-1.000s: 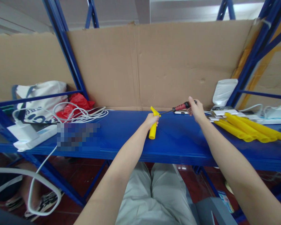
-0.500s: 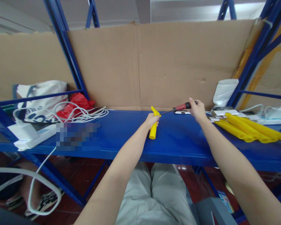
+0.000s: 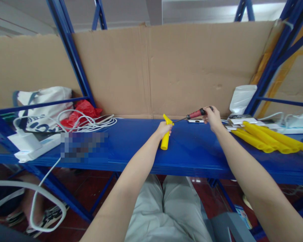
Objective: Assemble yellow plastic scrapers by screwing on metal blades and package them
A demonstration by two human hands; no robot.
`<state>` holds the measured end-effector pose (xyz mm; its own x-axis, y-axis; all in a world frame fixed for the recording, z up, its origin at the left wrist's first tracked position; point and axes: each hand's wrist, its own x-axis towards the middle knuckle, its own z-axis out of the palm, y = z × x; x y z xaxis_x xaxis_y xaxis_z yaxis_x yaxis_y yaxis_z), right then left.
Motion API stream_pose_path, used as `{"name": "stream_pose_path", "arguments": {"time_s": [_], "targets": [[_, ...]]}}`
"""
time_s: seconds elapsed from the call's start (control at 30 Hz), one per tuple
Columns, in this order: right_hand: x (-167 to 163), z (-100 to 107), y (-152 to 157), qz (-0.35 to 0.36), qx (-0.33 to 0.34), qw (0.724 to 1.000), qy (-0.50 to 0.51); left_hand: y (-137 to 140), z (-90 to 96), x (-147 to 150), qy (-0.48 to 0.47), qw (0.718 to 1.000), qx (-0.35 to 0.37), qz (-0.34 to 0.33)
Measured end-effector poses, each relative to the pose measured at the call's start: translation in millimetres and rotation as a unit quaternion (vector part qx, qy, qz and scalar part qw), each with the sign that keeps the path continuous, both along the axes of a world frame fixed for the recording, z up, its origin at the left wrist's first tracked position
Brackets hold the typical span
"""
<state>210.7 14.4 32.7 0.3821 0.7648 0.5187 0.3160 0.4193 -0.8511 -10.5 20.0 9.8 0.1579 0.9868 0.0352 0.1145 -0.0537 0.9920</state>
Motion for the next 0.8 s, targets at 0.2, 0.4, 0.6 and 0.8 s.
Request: {"name": "stream_pose_path", "arguments": {"time_s": [0.2,0.4,0.6,0.8], "targets": [[-2.6,0.0,-3.5,-0.032,0.004,0.999,0.013,1.7,-1.2,0.0,0.014,1.000,-0.005,-0.004],[-4.9,0.7,-2.9,-0.010,-0.010,0.999,0.039,-0.8,0.6,-0.2,0.012,1.000,-0.006,-0.001],[0.3,-2.6,-0.1,-0.041,0.011,0.999,0.001,0.6,-0.8,0.0,0.015,1.000,-0.009,0.002],[-0.3,-0.3,-0.2,0.005,-0.014,0.999,0.029,0.9,-1.0,0.1,0.008,1.000,-0.007,0.002]]}}
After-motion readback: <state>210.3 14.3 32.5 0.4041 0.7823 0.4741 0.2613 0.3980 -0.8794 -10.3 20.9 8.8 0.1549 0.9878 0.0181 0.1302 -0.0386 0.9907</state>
